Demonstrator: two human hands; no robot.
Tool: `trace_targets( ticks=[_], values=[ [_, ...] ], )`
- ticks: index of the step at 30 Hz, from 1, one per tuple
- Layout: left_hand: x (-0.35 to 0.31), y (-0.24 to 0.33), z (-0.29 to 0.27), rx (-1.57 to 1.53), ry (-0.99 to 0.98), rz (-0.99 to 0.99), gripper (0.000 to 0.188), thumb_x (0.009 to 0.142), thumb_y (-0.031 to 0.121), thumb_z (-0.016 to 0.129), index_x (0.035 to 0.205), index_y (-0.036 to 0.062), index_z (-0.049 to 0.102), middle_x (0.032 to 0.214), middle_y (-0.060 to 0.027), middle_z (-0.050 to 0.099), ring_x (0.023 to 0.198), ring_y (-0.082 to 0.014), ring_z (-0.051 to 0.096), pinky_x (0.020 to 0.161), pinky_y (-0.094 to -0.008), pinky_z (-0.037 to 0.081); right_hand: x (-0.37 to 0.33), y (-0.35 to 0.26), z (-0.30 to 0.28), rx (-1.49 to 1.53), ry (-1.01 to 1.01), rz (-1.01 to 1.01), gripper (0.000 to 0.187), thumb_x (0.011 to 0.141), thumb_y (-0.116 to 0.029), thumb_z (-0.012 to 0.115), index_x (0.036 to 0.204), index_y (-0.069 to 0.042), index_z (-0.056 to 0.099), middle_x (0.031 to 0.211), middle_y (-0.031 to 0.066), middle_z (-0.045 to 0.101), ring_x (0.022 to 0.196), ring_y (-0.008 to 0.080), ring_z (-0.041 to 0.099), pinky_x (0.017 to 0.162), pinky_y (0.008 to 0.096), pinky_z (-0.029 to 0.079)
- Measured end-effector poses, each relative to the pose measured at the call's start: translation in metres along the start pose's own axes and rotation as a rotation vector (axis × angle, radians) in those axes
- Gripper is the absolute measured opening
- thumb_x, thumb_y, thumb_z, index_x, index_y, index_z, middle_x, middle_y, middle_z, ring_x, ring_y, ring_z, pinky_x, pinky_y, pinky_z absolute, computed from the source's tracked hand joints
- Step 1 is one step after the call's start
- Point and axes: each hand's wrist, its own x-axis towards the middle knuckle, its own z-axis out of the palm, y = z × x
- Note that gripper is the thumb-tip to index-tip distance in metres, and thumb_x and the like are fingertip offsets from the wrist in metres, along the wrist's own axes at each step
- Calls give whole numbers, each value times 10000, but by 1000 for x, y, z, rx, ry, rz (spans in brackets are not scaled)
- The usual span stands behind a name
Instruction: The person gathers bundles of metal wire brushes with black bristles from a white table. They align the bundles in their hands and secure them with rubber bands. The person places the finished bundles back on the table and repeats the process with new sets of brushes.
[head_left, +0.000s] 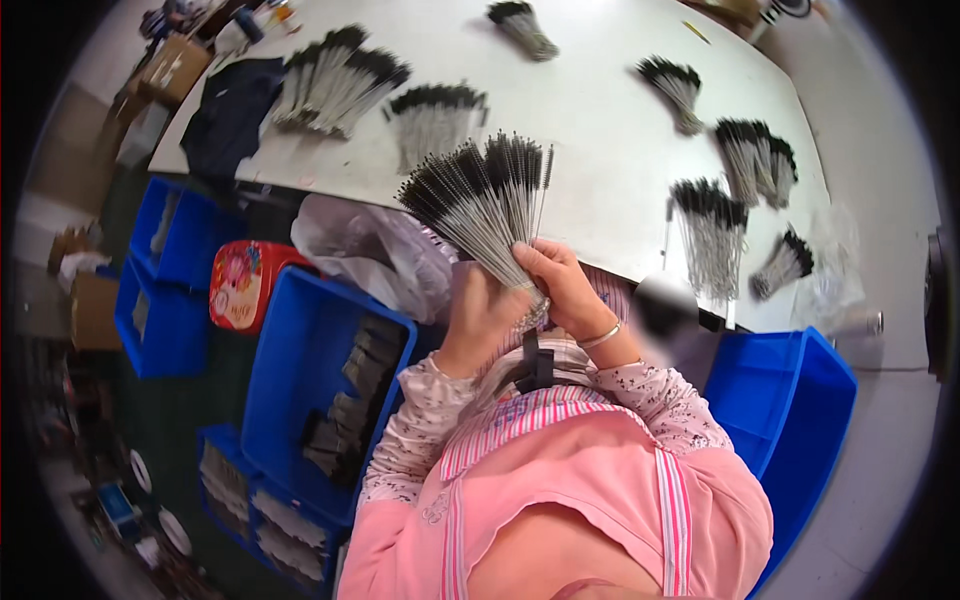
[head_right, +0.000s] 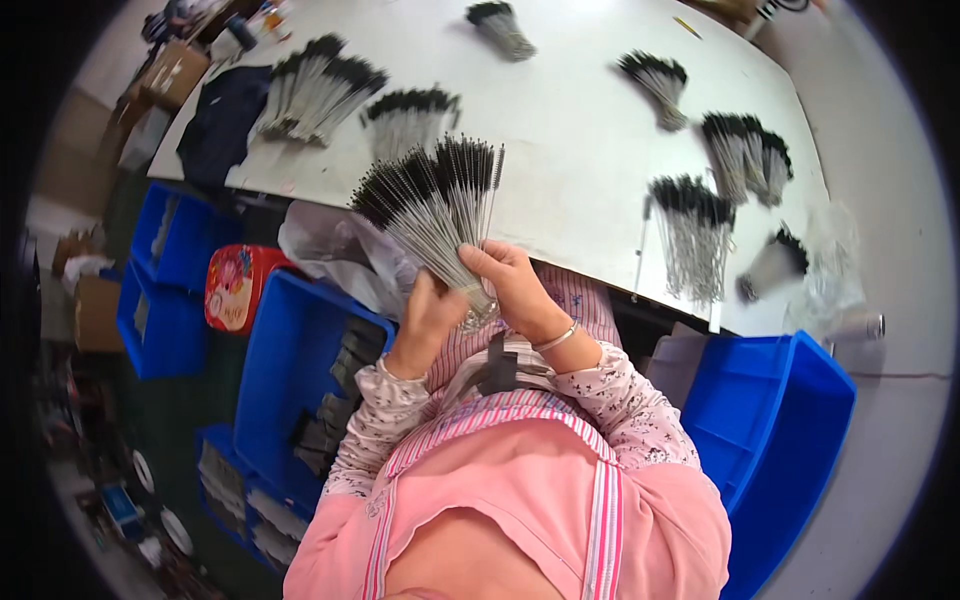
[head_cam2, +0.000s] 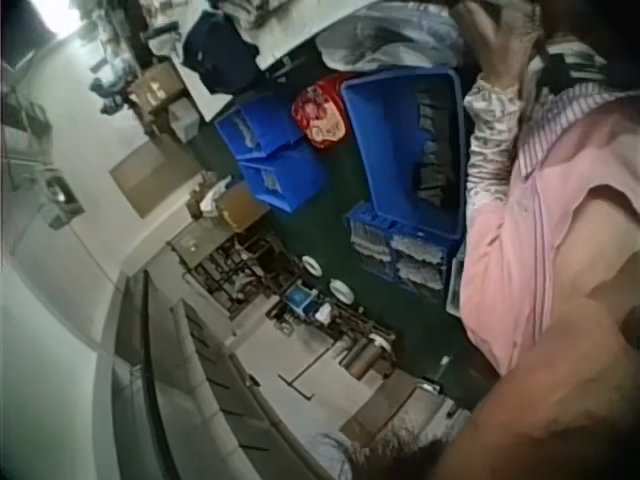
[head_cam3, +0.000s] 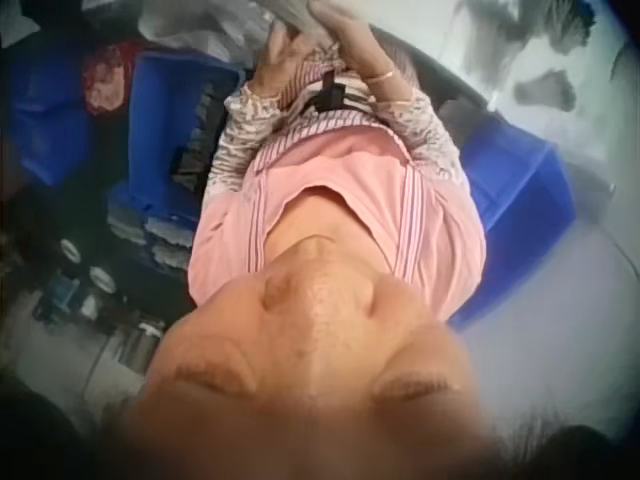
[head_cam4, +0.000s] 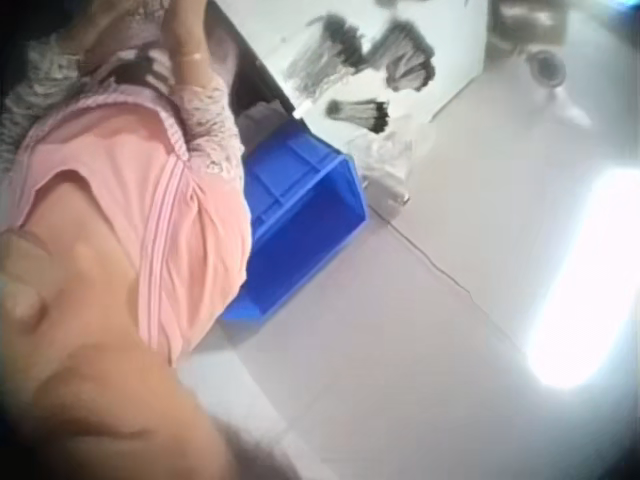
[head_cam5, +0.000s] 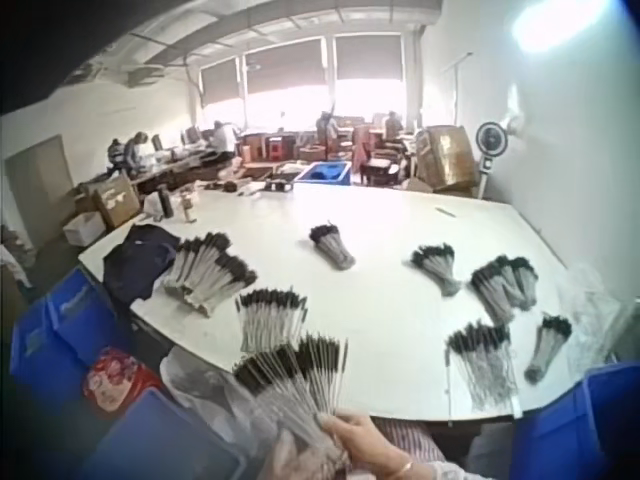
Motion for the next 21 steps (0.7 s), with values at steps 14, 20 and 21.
trace_targets(
  ticks=[14, 20, 21],
  values=[
    [66, -46, 46, -713, -292, -732, 445, 840, 364, 689, 1078, 4, 580, 976, -84, 634, 891, -185, 619, 798, -326, 511, -8, -31, -96, 158, 67, 69, 256, 915, -252, 604, 883, -2, 644, 799, 35, 652, 683, 103, 628, 577, 206, 481],
    [87, -69, 51, -872, -350, -817, 376, 875, 339, 622, 1021, -7, 589, 903, -101, 625, 842, -214, 622, 759, -367, 528, -11, -68, -95, -432, 313, 112, 408, 863, -368, 650, 756, 26, 636, 610, 63, 625, 471, 163, 599, 505, 263, 464],
    [91, -73, 58, -911, -326, -823, 361, 870, 322, 627, 1019, -4, 590, 900, -102, 621, 845, -214, 622, 754, -375, 531, -12, -67, -96, -651, 397, 34, 389, 854, -359, 655, 748, 16, 638, 605, 68, 624, 481, 189, 600, 537, 287, 467]
  ],
)
